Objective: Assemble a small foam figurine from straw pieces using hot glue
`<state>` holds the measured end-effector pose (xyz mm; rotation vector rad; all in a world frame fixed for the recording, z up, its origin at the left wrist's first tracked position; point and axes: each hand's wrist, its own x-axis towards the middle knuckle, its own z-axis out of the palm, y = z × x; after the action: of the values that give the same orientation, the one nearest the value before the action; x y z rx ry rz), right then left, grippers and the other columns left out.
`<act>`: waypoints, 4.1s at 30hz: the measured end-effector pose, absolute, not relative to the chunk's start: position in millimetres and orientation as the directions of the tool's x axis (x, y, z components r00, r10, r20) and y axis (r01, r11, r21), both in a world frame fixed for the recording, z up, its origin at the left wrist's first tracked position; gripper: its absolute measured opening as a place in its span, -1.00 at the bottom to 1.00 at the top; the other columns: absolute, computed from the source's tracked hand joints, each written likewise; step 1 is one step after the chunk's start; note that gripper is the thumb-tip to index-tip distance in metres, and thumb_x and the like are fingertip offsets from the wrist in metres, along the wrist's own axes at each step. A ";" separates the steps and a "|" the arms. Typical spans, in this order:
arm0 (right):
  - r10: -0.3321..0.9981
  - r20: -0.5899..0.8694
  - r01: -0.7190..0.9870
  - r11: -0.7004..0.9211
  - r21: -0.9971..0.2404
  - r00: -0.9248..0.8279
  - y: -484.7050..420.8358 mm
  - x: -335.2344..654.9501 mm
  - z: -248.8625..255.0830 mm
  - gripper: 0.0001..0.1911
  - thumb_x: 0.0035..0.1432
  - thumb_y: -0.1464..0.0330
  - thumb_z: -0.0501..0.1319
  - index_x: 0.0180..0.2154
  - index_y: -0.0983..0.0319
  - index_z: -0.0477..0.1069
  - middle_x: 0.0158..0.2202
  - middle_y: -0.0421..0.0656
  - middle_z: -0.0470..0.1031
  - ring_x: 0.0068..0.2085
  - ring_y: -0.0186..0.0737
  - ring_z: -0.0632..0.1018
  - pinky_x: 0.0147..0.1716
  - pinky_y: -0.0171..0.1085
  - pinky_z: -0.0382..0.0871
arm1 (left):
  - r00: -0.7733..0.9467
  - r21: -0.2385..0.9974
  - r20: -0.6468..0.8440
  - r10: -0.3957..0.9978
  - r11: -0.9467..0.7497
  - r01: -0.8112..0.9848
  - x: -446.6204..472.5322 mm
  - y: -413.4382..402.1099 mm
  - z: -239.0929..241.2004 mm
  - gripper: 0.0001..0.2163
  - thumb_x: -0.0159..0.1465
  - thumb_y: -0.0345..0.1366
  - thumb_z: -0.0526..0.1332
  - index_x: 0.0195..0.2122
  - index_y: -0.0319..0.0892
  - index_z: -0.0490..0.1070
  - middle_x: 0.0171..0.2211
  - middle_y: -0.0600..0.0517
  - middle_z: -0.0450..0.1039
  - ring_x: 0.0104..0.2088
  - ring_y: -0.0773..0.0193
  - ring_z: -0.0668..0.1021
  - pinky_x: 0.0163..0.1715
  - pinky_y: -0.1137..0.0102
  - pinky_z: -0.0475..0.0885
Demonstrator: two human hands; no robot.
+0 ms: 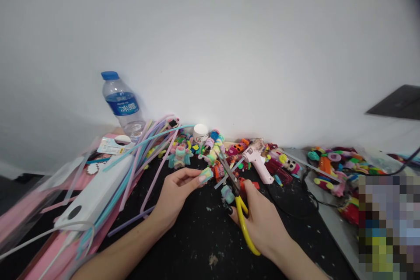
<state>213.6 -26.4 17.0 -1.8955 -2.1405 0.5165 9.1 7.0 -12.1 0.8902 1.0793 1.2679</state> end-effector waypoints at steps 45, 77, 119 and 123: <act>0.973 -0.074 0.886 0.164 -0.433 -0.217 -27.8 212.8 4.7 -0.73 0.15 0.23 0.06 -0.54 0.19 0.17 -0.60 -0.23 0.31 -0.57 -0.32 0.30 -0.55 -0.37 0.02 | -0.034 0.945 -0.180 0.983 0.163 -0.283 10.4 7.5 -11.8 -0.83 -0.06 -0.29 0.43 -0.42 -0.20 0.58 -0.44 0.01 0.58 -0.41 0.32 0.53 -0.32 0.47 0.43; 0.983 -0.016 0.891 0.157 -0.427 -0.181 -28.5 209.6 11.8 -0.82 0.04 0.26 0.17 -0.45 0.18 0.19 -0.45 -0.23 0.36 -0.46 -0.27 0.36 -0.49 -0.36 0.07 | 0.080 0.778 -0.296 0.952 0.289 -0.557 13.4 5.9 -4.6 -0.83 -0.07 -0.38 0.44 -0.43 -0.23 0.54 -0.44 0.05 0.55 -0.41 0.41 0.55 -0.32 0.52 0.48; 0.995 0.003 0.900 0.095 -0.425 -0.103 -19.3 217.3 8.6 -0.79 0.01 0.27 0.15 -0.38 0.16 0.10 -0.41 -0.23 0.34 -0.43 -0.24 0.38 -0.46 -0.33 0.12 | 0.054 0.856 -0.167 0.984 0.172 -0.487 11.5 6.5 -4.5 -0.77 0.05 -0.39 0.37 -0.24 -0.18 0.45 -0.28 0.04 0.52 -0.25 0.37 0.51 -0.21 0.50 0.38; 0.988 -0.002 0.908 0.141 -0.394 -0.154 -22.1 214.7 9.2 -0.80 0.01 0.26 0.15 -0.41 0.17 0.13 -0.43 -0.22 0.36 -0.43 -0.21 0.38 -0.45 -0.32 0.11 | 0.073 0.842 -0.187 0.980 0.198 -0.502 12.8 6.0 -4.1 -0.77 0.02 -0.41 0.38 -0.28 -0.21 0.44 -0.32 0.05 0.51 -0.28 0.36 0.52 -0.22 0.47 0.40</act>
<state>214.7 -22.1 9.2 -1.8516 -2.1612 0.4455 12.8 6.0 -4.1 0.6855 0.8880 1.2544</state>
